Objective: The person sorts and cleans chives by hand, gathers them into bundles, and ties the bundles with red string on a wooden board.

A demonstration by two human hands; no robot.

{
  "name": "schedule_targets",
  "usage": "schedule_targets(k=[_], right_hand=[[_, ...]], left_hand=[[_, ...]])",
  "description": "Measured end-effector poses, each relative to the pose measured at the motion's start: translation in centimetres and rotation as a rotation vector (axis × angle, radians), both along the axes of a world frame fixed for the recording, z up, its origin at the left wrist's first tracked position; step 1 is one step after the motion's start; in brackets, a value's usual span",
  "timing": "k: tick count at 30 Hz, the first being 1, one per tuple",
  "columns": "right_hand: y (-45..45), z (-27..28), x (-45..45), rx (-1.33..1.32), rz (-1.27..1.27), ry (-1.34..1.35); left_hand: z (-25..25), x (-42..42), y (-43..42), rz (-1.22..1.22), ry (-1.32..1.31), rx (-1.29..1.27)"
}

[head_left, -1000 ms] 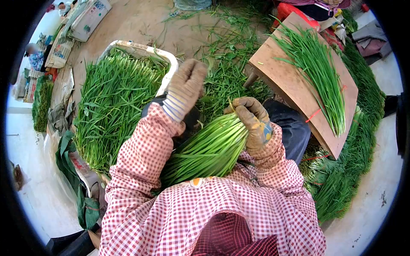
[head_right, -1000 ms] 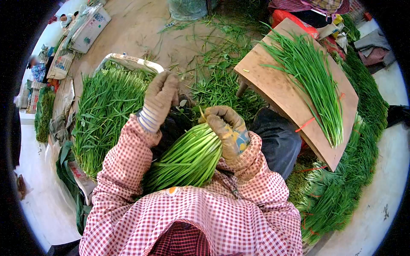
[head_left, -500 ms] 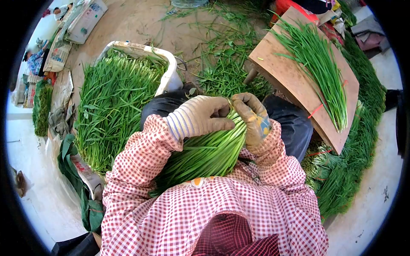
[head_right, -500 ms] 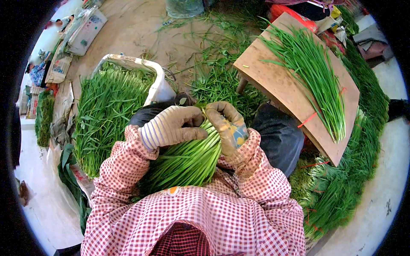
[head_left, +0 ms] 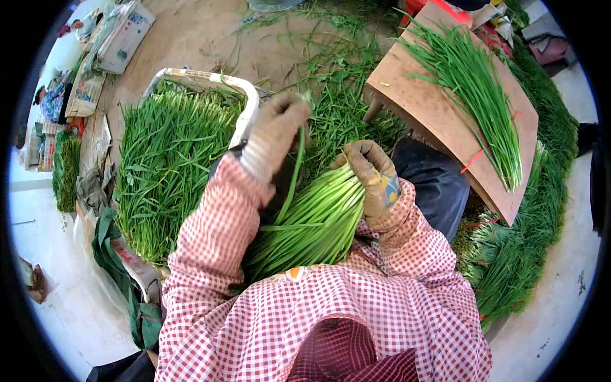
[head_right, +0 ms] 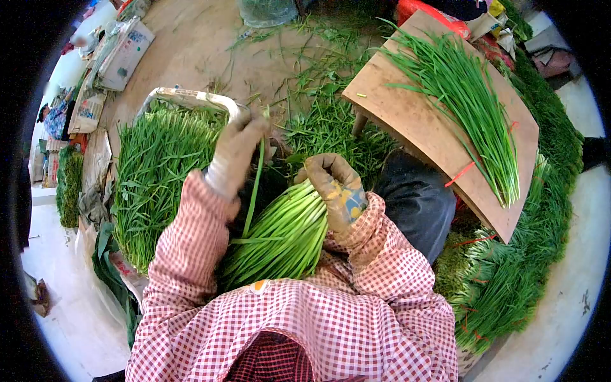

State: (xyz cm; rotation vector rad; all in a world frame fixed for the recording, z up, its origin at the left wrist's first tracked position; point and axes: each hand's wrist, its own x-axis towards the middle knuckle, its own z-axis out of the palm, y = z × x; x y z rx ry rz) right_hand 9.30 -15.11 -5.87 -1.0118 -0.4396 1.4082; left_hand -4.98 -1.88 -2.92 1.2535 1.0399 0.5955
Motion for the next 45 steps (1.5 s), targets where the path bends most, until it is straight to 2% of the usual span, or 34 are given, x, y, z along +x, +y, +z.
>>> schedule_targets(k=[1, 2, 3, 4, 6, 7, 9, 11, 12, 13, 15, 19, 21, 22, 25, 26, 27, 29, 30, 31, 33, 34, 35, 37, 39, 41, 42, 43, 45], right_hand=[[0.0, 0.1, -0.1, -0.026, 0.014, 0.065], [0.1, -0.2, -0.2, -0.008, 0.003, 0.062], [0.2, -0.2, -0.2, -0.002, 0.004, 0.061], [0.2, -0.2, -0.2, 0.001, -0.011, 0.047], [0.2, -0.8, 0.0, 0.022, -0.029, 0.069], [0.1, -0.9, 0.0, 0.014, -0.035, 0.073], [0.0, -0.4, 0.1, 0.012, -0.024, 0.087], [0.1, -0.1, 0.2, 0.004, 0.015, 0.082], [0.2, -0.1, 0.1, 0.029, 0.019, 0.111], [0.2, -0.1, -0.1, 0.054, 0.022, 0.141], [0.1, 0.1, -0.3, 0.064, 0.028, 0.133], [0.1, 0.2, -0.4, 0.106, 0.022, 0.079], [0.3, 0.4, -0.5, 0.120, 0.027, -0.005], [0.3, 0.2, -0.3, 0.129, 0.043, 0.002], [0.0, -0.2, -0.2, 0.119, 0.032, -0.041], [0.2, -0.5, -0.3, 0.135, 0.033, -0.039], [0.1, -0.5, -0.2, 0.135, 0.036, -0.040], [0.0, 0.4, -0.5, 0.183, 0.078, -0.034], [0.0, 1.1, -0.7, 0.164, 0.093, 0.049], [-0.1, 1.1, -0.6, 0.171, 0.101, 0.046], [-0.4, 1.2, -0.2, 0.187, 0.089, -0.029], [-0.7, 1.5, -0.3, 0.127, 0.041, 0.038], [-1.0, 1.2, -0.1, 0.116, 0.040, 0.045], [-1.0, 0.4, 0.0, 0.050, 0.020, 0.150], [-1.0, 1.0, -0.3, 0.042, 0.028, 0.165], [-1.0, 1.3, -0.3, 0.131, 0.154, 0.129], [-1.2, 0.8, -0.3, 0.217, 0.207, 0.221], [-1.3, 0.1, -0.4, 0.253, 0.217, 0.320], [-1.4, 1.4, -0.4, 0.324, 0.278, 0.297]], left_hand=[[-0.9, 0.0, 1.6, 0.046, 0.037, 0.052], [-3.9, -0.5, 4.1, -0.041, 0.158, 0.275], [-4.6, -0.7, 4.6, -0.039, 0.157, 0.281], [-5.0, -0.6, 5.0, -0.087, 0.399, 0.518], [-3.9, -0.4, 5.1, -0.260, 0.378, 0.422], [-2.9, -0.5, 4.6, -0.269, 0.379, 0.414], [1.4, -0.3, 1.8, -0.570, 0.377, 0.056], [0.9, -0.7, -0.5, -0.737, 0.450, 0.028], [-0.1, -1.2, -1.4, -0.747, 0.381, -0.012], [-1.0, -1.3, -2.6, -0.652, 0.223, -0.203], [-0.6, -1.4, -4.2, -0.435, -0.041, 0.046], [0.3, -1.3, -3.4, -0.379, -0.163, -0.102], [0.0, -1.0, -3.2, -0.442, -0.143, 0.133], [0.0, -0.8, -3.0, -0.450, -0.146, 0.133], [0.7, -0.3, -2.3, -0.632, 0.012, 0.728], [0.3, -0.2, -2.1, -0.601, 0.029, 0.838], [0.0, 0.2, -2.0, -0.597, 0.029, 0.838], [-0.7, 1.1, -1.5, -0.181, 0.078, 0.838], [-2.0, 1.2, 0.4, -0.035, 0.139, 0.544], [-2.9, 0.7, 2.0, 0.111, 0.086, 0.356], [-1.5, -0.3, 2.7, 0.066, 0.173, 0.317], [-0.6, -1.3, 1.7, -0.056, 0.070, 0.319], [0.0, -2.2, 0.2, -0.058, 0.076, 0.308], [0.9, -3.7, -2.1, -0.391, 0.002, -0.055], [1.5, -4.5, -4.4, -0.824, 0.363, 0.077], [-2.1, -5.6, -8.5, -0.640, -0.065, -0.432], [-2.0, -5.7, -9.2, -0.573, -0.124, -0.533], [-1.6, -5.6, -9.9, -0.507, -0.149, -0.521], [-1.3, -5.5, -10.3, -0.520, -0.230, -0.593]])
